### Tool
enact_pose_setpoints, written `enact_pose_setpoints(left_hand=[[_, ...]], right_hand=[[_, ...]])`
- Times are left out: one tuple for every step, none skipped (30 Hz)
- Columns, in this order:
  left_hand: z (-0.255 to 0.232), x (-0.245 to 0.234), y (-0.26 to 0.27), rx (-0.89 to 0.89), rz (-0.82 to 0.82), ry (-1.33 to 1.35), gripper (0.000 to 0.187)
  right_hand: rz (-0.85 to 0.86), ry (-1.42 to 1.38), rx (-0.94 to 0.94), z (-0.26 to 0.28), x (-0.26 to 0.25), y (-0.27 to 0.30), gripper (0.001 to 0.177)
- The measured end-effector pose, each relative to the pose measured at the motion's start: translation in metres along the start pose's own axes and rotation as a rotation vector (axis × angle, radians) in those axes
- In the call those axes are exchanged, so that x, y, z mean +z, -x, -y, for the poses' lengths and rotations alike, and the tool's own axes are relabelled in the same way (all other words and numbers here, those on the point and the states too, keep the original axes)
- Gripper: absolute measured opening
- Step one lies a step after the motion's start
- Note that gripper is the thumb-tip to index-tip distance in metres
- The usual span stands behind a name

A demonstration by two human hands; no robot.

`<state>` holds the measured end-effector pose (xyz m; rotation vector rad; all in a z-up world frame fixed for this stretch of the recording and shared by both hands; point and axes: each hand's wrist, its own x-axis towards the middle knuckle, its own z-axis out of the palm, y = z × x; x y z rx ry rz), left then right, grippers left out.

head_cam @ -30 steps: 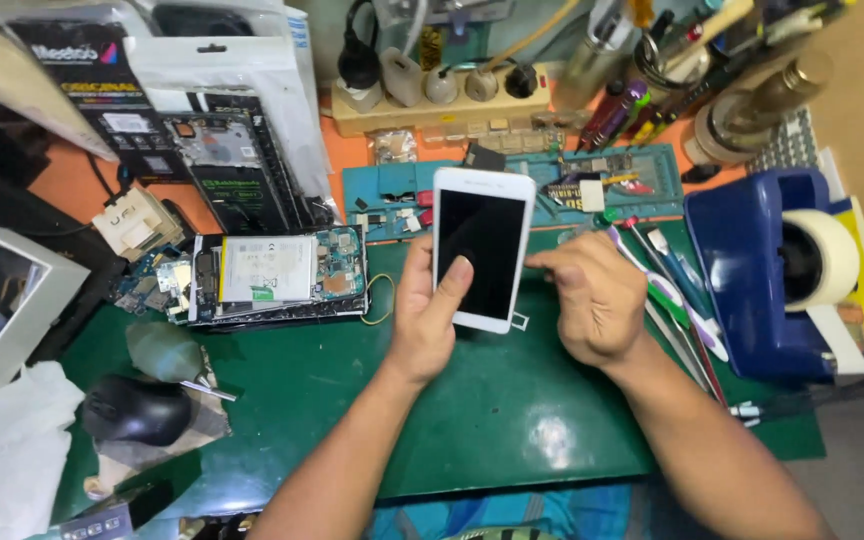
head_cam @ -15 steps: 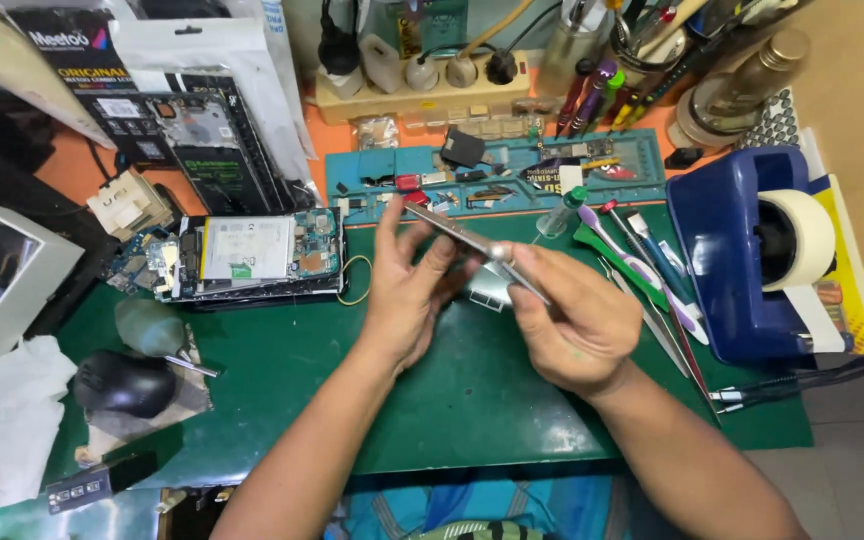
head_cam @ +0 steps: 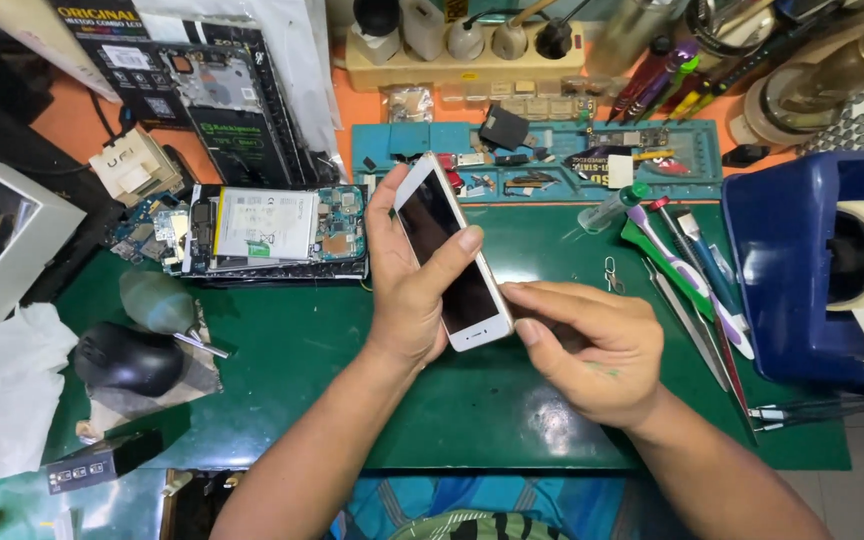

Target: The person handles a disassembled smartphone, using tweezers and a syringe-like tool to manipulate internal components. They then reassemble the device by aligning and pressing the screen onto the chassis, checking the edges and buttons.

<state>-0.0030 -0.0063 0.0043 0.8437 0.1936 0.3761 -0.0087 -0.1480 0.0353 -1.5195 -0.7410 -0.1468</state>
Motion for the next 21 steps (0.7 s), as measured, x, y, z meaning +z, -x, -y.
enact_pose_setpoints(left_hand=[[-0.001,0.000,0.001,-0.002,-0.009,-0.002,0.078],[-0.002,0.002,0.002,0.035,-0.023,-0.008,0.077],[-0.003,0.004,0.002,0.072,-0.038,-0.015,0.076],[-0.002,0.003,0.002,0.070,-0.039,-0.015,0.076],[0.000,0.002,0.002,0.090,-0.045,-0.008,0.076],[0.001,0.002,0.003,0.111,-0.053,-0.002,0.075],[0.001,0.001,0.002,0.110,-0.055,-0.002,0.075],[0.000,0.001,0.002,0.131,-0.046,-0.011,0.075],[0.000,0.001,0.001,0.151,-0.036,-0.019,0.074],[0.000,0.000,0.002,0.151,-0.040,-0.018,0.074],[0.000,0.000,0.002,0.168,-0.033,-0.025,0.074],[0.000,0.000,0.002,0.185,-0.025,-0.031,0.074],[-0.001,0.000,0.002,0.185,-0.028,-0.031,0.074],[-0.002,0.001,0.001,0.230,-0.013,-0.053,0.073],[-0.003,0.001,0.001,0.275,0.001,-0.076,0.073],[-0.002,-0.001,-0.001,0.276,0.000,-0.075,0.073],[-0.001,-0.004,-0.002,0.313,0.017,-0.102,0.073],[0.000,-0.007,-0.003,0.349,0.035,-0.128,0.073],[-0.001,-0.008,-0.004,0.348,0.034,-0.127,0.073],[-0.002,-0.009,-0.004,0.378,0.051,-0.151,0.074],[-0.003,-0.010,-0.005,0.408,0.068,-0.174,0.076]], right_hand=[[0.004,-0.005,0.007,-0.003,0.001,0.002,0.015],[0.001,-0.077,0.049,-0.006,0.001,0.003,0.017],[-0.003,-0.148,0.092,-0.009,0.001,0.005,0.018],[-0.003,-0.148,0.095,-0.009,0.003,0.004,0.018],[0.003,-0.177,0.108,-0.009,0.005,0.003,0.019],[0.012,-0.207,0.121,-0.008,0.006,0.002,0.020],[0.013,-0.207,0.123,-0.008,0.006,0.003,0.020],[0.016,-0.209,0.132,-0.009,0.006,0.003,0.021],[0.020,-0.210,0.141,-0.009,0.007,0.003,0.022],[0.023,-0.211,0.143,-0.009,0.007,0.003,0.022],[0.029,-0.211,0.147,-0.009,0.007,0.003,0.022],[0.035,-0.211,0.149,-0.009,0.006,0.003,0.022],[0.038,-0.211,0.151,-0.009,0.007,0.004,0.022],[0.014,-0.167,0.169,-0.008,0.008,0.005,0.023],[-0.010,-0.123,0.188,-0.007,0.009,0.006,0.024],[-0.008,-0.124,0.188,-0.007,0.010,0.007,0.024],[-0.025,-0.113,0.194,-0.008,0.012,0.009,0.025],[-0.042,-0.101,0.200,-0.008,0.013,0.010,0.027],[-0.041,-0.100,0.201,-0.007,0.013,0.011,0.027],[-0.052,-0.088,0.206,-0.006,0.014,0.012,0.028],[-0.063,-0.077,0.210,-0.005,0.015,0.012,0.028]])
